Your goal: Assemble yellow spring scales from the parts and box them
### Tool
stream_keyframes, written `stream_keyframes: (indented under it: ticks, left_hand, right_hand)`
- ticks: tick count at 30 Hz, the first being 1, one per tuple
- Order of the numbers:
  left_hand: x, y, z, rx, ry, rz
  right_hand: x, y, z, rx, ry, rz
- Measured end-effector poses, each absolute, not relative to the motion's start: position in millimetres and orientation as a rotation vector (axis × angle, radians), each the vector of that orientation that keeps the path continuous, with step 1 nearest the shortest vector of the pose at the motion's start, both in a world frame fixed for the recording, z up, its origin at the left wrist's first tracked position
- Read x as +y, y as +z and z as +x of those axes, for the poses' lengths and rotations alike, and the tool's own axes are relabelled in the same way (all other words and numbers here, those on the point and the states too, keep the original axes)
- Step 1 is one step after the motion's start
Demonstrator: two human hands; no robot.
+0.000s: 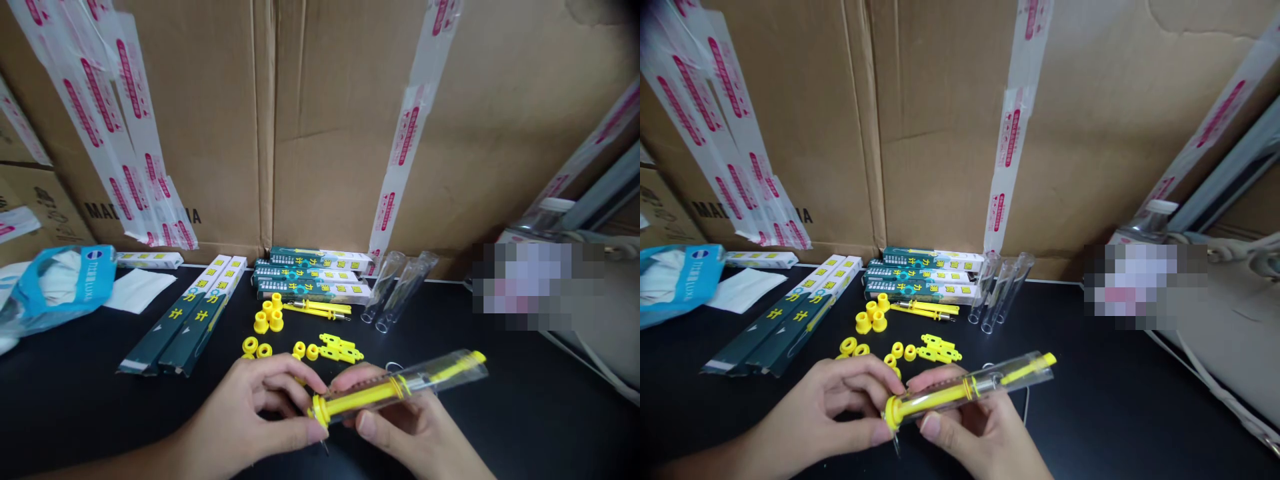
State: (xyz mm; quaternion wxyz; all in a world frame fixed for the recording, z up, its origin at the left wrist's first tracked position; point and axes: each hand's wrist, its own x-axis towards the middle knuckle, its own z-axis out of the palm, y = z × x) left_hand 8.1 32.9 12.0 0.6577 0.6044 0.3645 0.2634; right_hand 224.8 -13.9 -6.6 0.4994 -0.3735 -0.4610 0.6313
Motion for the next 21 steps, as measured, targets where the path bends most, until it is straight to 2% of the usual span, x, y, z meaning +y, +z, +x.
stream_keyframes:
  ticks: [16,21]
  left_hand:
    - [32,9,7,0.887,0.7,1.458]
    - [32,4,5,0.964,0.758,1.536]
  right_hand:
    - [-23,6,226,-1.011,1.591,-0.863]
    - [-23,8,232,-0.914,1.47,-0.832]
